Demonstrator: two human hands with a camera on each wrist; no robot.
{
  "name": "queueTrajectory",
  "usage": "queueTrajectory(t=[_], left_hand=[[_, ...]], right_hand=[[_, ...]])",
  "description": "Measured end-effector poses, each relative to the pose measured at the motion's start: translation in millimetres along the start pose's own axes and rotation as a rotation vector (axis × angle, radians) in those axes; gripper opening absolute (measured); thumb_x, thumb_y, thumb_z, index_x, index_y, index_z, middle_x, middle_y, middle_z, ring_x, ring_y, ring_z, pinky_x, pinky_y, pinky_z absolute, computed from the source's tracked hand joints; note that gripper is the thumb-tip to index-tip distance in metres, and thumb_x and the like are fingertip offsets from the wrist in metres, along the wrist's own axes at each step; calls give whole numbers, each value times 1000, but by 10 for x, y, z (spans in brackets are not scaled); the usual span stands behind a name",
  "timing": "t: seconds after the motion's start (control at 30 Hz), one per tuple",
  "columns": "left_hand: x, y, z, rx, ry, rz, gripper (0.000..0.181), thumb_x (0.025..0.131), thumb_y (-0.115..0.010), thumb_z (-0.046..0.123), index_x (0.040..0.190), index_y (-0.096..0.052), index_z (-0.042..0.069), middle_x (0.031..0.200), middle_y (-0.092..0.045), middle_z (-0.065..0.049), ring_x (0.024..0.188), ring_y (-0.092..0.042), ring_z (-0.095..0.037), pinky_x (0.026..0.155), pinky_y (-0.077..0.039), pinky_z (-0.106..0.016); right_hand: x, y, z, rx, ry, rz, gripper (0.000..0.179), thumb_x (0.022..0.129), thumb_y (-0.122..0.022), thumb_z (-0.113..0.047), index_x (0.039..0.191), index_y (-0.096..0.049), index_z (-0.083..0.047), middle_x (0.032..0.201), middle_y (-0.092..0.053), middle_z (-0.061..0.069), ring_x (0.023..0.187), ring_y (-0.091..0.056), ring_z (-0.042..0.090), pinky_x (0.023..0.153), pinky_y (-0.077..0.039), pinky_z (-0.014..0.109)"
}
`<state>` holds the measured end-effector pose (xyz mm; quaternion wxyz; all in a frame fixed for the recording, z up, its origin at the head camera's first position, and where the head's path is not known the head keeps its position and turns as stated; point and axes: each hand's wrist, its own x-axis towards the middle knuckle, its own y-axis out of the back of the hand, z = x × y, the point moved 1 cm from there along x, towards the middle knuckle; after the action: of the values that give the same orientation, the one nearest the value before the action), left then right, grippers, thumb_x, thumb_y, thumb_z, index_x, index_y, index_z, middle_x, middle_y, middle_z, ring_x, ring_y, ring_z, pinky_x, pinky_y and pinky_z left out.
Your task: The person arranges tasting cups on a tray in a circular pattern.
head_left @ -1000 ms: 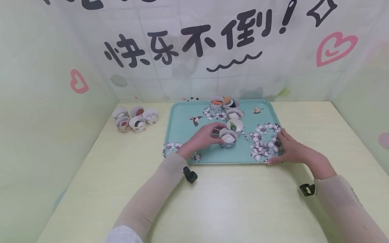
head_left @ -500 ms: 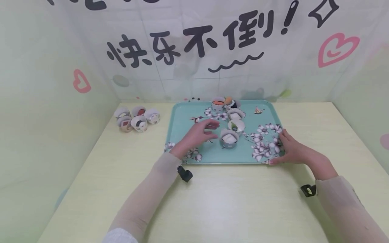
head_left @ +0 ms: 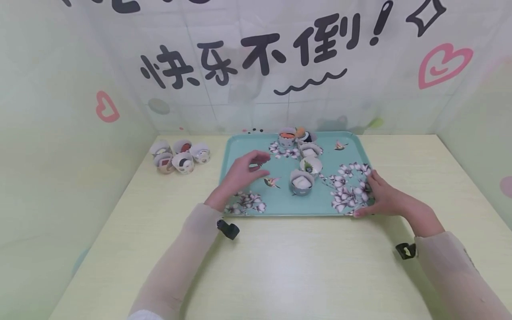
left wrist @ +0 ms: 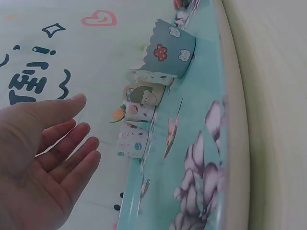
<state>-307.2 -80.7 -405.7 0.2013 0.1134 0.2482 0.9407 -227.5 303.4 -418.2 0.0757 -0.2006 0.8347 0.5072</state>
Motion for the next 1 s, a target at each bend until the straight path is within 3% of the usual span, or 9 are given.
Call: queueTrajectory(t=[0.53, 1.0], left_hand=[[-237, 481, -152, 0, 64, 153, 43, 93, -70, 14, 134, -57, 9, 138, -61, -10, 133, -55, -24, 111, -49, -36], [-453, 918, -256, 3, 65, 257, 44, 95, -68, 12, 136, -53, 2, 141, -57, -16, 136, -52, -29, 113, -45, -41]], right_hand=[[3, -12, 14, 3, 11, 6, 135, 73, -85, -48, 149, 3, 20, 154, 15, 44, 144, 5, 61, 116, -13, 73], [-14, 5, -19, 14, -4, -12, 136, 73, -85, -49, 149, 4, 21, 155, 15, 44, 145, 5, 60, 116, -13, 73]])
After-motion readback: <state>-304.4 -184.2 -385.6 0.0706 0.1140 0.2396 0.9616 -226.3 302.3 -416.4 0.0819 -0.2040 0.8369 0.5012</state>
